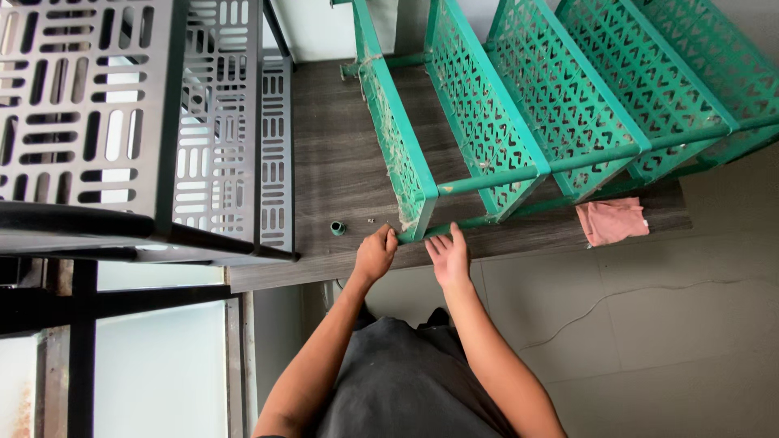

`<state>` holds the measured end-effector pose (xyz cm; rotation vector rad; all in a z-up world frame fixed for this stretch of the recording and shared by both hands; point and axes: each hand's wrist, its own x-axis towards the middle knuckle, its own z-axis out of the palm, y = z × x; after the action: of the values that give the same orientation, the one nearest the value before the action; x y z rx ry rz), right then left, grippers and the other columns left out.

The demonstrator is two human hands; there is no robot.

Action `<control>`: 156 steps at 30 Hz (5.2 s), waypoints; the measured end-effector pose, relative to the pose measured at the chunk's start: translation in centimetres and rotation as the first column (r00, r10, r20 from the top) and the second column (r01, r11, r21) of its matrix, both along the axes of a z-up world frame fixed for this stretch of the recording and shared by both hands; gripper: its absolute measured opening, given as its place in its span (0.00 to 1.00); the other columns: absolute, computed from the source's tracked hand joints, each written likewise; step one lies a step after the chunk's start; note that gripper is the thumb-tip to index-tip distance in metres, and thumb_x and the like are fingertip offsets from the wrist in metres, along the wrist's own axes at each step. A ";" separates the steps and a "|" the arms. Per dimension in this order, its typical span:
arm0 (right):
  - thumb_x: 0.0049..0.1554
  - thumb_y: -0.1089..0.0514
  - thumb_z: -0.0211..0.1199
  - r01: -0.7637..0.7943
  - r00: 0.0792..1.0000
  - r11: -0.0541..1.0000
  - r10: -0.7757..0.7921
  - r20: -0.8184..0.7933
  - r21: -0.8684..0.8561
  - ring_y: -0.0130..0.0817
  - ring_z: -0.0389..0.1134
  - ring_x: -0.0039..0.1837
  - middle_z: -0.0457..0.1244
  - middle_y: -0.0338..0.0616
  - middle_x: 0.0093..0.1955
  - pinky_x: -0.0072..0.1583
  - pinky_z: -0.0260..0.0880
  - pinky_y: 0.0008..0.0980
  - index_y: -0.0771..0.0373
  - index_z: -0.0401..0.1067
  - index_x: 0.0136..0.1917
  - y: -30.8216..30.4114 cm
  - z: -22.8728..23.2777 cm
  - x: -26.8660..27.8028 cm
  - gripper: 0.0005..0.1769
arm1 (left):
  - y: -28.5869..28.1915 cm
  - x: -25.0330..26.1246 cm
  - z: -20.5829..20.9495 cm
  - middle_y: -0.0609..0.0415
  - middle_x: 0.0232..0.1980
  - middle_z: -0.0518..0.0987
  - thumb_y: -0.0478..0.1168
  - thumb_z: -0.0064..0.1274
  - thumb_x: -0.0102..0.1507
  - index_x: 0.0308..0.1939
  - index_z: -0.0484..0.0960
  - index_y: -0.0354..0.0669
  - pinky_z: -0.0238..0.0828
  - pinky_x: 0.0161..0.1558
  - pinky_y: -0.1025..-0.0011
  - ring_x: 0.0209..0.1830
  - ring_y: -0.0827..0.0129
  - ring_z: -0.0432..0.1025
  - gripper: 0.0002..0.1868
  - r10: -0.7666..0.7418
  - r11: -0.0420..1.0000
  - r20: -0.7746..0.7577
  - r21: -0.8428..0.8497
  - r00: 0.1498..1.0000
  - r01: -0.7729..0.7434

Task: The person disassembles a green plastic shelving unit by hand. They remove the top shelf, then detach the side panels and connecting rods, placing each component on the floor.

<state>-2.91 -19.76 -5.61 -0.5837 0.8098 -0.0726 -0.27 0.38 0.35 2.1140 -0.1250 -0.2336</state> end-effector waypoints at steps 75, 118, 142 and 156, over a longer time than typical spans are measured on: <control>0.56 0.24 0.55 0.112 0.709 -0.466 0.657 -0.258 -0.878 0.38 0.68 0.43 0.70 0.37 0.37 0.56 0.58 0.41 0.58 0.80 0.38 -2.3 12.1 1.9 0.36 | -3.9 0.1 2.7 0.46 0.22 0.79 0.49 0.45 0.68 0.21 0.79 0.41 0.69 0.25 0.54 0.20 0.50 0.74 0.24 -0.176 0.915 0.576 0.394 0.798 -0.082; 0.55 0.27 0.61 -0.124 0.580 -0.519 0.653 -0.486 -0.846 0.37 0.67 0.47 0.69 0.39 0.39 0.57 0.56 0.39 0.54 0.81 0.44 0.1 7.6 3.0 0.30 | 8.5 -2.7 -3.8 0.52 0.52 0.81 0.46 0.58 0.63 0.54 0.81 0.53 0.68 0.52 0.53 0.55 0.49 0.70 0.15 0.213 0.933 0.249 0.234 0.945 -0.272; 0.52 0.21 0.57 -0.330 0.458 -0.572 0.599 -0.657 -0.751 0.49 0.60 0.72 0.65 0.45 0.68 0.73 0.48 0.53 0.45 0.79 0.60 1.9 -1.2 5.7 0.36 | 7.9 -3.5 -4.7 0.45 0.57 0.74 0.27 0.59 0.55 0.61 0.75 0.44 0.66 0.59 0.56 0.60 0.48 0.69 0.29 0.632 0.731 0.321 0.055 0.705 -0.680; 0.54 0.24 0.58 -0.304 0.449 -0.523 0.659 -0.604 -0.796 0.49 0.62 0.69 0.67 0.45 0.63 0.72 0.50 0.55 0.48 0.77 0.59 1.1 -1.8 5.6 0.34 | 0.2 -4.5 -0.5 0.48 0.50 0.74 0.28 0.52 0.62 0.56 0.75 0.39 0.70 0.49 0.62 0.45 0.61 0.72 0.17 0.515 0.857 0.303 -0.163 0.802 -0.489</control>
<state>2.64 -18.68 -7.42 -2.5364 -0.2514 0.3236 -4.76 0.59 -0.18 2.0105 0.2289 0.4509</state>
